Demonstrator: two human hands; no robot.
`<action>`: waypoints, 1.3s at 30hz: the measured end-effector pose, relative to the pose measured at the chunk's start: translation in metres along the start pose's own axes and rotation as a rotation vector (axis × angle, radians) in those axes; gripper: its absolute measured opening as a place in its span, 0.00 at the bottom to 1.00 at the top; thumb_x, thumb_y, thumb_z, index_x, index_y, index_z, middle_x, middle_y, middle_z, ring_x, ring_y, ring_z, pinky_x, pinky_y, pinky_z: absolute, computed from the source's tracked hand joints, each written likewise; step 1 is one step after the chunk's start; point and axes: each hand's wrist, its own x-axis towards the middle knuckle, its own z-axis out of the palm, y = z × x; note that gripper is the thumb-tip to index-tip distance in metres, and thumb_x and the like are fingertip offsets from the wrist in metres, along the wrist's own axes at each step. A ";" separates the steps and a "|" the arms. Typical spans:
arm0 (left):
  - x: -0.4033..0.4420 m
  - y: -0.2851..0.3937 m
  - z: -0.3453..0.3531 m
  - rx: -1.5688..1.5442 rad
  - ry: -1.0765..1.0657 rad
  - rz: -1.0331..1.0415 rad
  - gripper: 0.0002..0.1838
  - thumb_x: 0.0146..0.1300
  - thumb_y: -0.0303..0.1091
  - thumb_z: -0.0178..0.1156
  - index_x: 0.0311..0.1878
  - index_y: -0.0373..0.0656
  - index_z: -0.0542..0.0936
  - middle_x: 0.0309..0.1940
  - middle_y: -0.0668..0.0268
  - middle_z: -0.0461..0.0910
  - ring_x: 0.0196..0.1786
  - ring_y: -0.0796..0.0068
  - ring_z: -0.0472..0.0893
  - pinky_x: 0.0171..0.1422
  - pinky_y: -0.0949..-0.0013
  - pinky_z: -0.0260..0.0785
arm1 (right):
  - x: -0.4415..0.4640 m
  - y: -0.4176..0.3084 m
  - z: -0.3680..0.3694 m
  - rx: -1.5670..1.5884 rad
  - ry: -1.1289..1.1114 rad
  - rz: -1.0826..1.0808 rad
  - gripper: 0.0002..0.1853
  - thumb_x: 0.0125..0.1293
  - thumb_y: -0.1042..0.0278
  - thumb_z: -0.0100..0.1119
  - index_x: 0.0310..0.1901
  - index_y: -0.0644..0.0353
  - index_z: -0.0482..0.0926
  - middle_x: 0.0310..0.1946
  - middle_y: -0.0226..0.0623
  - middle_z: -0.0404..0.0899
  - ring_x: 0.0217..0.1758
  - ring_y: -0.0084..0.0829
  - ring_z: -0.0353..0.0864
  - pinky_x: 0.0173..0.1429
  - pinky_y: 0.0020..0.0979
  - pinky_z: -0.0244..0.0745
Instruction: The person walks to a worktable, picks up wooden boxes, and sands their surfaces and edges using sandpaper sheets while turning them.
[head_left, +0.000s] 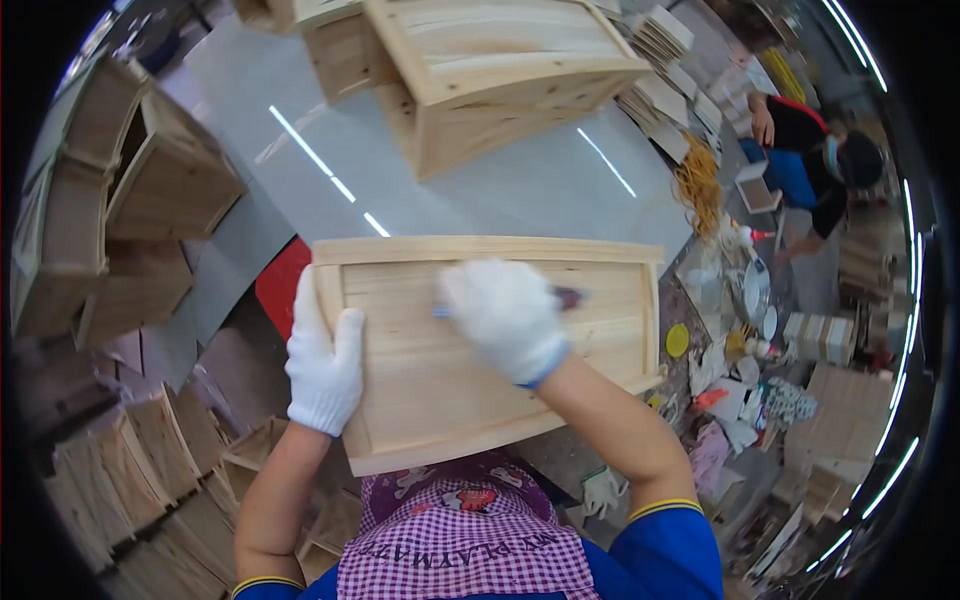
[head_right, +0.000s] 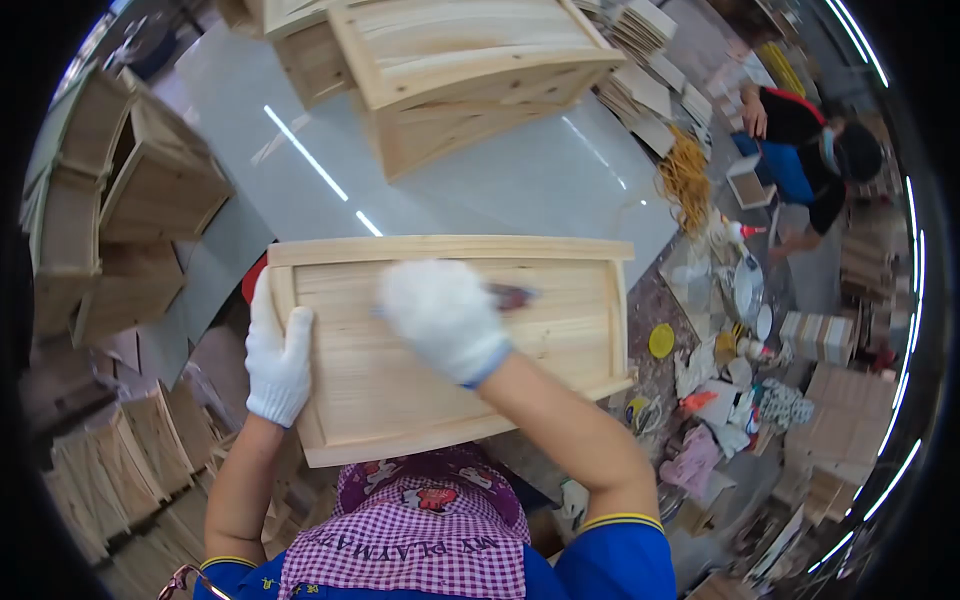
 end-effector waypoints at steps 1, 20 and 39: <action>0.000 0.001 0.000 0.021 0.011 -0.015 0.36 0.77 0.38 0.59 0.82 0.34 0.61 0.64 0.38 0.81 0.61 0.48 0.86 0.68 0.54 0.78 | 0.018 -0.015 0.013 -0.040 0.108 -0.083 0.05 0.63 0.62 0.62 0.37 0.50 0.78 0.28 0.29 0.73 0.31 0.32 0.77 0.34 0.37 0.70; 0.000 -0.025 0.011 -0.109 0.068 0.071 0.33 0.79 0.33 0.56 0.83 0.34 0.61 0.77 0.48 0.72 0.77 0.58 0.74 0.82 0.59 0.62 | -0.059 0.094 -0.043 -0.151 -0.148 0.221 0.04 0.59 0.65 0.64 0.29 0.53 0.81 0.24 0.37 0.79 0.29 0.39 0.85 0.32 0.43 0.81; 0.003 -0.026 -0.001 0.133 0.077 0.177 0.35 0.80 0.35 0.56 0.84 0.30 0.59 0.82 0.49 0.65 0.83 0.56 0.65 0.87 0.59 0.53 | -0.081 0.132 -0.044 -0.110 -0.266 0.764 0.06 0.68 0.67 0.63 0.41 0.55 0.87 0.40 0.44 0.88 0.46 0.44 0.91 0.43 0.48 0.85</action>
